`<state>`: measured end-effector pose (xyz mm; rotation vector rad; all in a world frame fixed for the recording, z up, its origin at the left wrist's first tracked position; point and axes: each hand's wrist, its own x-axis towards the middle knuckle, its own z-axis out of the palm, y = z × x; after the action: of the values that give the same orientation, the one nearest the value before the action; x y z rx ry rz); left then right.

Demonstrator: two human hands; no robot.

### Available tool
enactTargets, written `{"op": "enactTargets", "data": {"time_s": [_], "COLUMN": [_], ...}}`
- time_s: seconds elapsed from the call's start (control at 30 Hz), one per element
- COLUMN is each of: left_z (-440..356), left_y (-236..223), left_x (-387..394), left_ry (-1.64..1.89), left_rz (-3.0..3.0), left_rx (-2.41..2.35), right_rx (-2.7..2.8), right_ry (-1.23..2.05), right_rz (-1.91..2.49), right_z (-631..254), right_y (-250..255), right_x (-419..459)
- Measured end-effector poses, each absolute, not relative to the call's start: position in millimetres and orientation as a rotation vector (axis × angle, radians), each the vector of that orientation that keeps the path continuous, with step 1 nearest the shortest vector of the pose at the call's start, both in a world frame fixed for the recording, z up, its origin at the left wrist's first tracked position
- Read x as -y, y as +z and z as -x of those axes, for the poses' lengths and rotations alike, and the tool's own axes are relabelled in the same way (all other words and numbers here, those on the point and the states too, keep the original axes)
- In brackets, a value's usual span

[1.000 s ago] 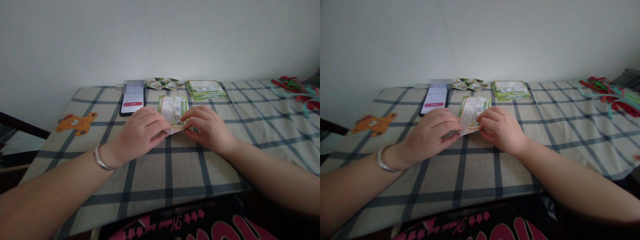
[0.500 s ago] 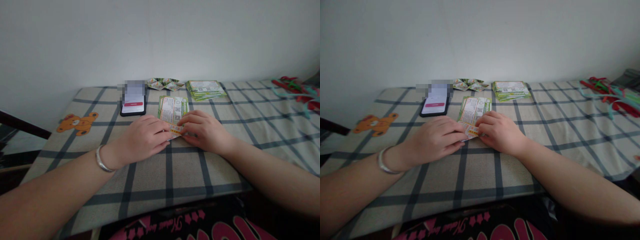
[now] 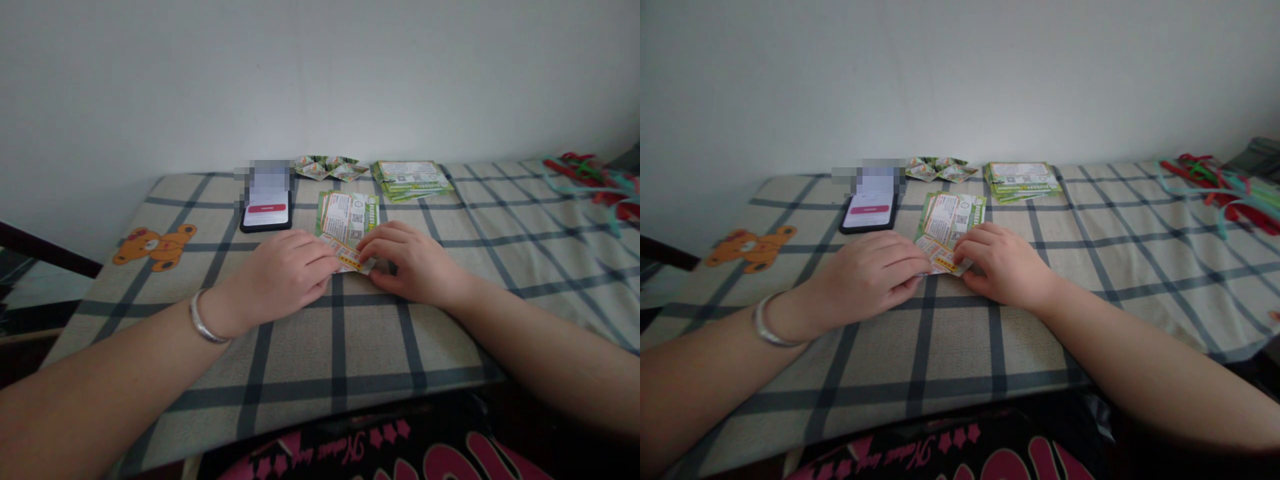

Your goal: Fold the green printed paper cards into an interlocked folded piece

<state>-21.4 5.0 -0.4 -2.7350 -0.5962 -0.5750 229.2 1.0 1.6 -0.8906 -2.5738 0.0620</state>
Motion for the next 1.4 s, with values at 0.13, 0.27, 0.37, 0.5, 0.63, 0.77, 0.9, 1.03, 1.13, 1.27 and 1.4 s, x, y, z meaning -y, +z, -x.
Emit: {"op": "enactTargets", "data": {"time_s": [0.13,0.27,0.37,0.5,0.63,0.77,0.9,1.03,1.13,1.27,1.4], "left_z": [22,22,23,24,25,25,24,23,22,20,20], "left_y": [1,2,1,-2,-6,-7,-5,-3,-1,0,1], "left_x": [-6,-6,-7,-9,-11,-10,-10,-9,-9,-8,-7], "left_ry": [-0.600,-0.620,-0.615,-0.602,-0.594,-0.565,-0.519,-0.513,-0.526,-0.528,-0.523], "left_rz": [2.754,2.779,2.785,2.773,2.766,2.812,2.839,2.825,2.840,2.845,2.858], "left_rx": [0.600,0.596,0.594,0.594,0.642,0.566,0.538,0.499,0.446,0.408,0.404], "right_rx": [2.568,2.583,2.585,2.610,2.602,2.630,2.653,2.660,2.693,2.699,2.705], "right_ry": [0.039,0.018,0.000,0.006,0.010,0.015,0.033,0.019,-0.041,-0.126,-0.144], "right_rz": [0.936,0.909,0.871,0.747,0.659,0.628,0.644,0.668,0.675,0.680,0.732], "right_z": [-232,-235,-237,-238,-237,-234,-232,-228,-227,-229,-233], "right_y": [2,1,2,5,6,4,4,5,4,2,2], "right_x": [-1,-3,-4,-4,-2,-2,0,3,4,3,-1]}}
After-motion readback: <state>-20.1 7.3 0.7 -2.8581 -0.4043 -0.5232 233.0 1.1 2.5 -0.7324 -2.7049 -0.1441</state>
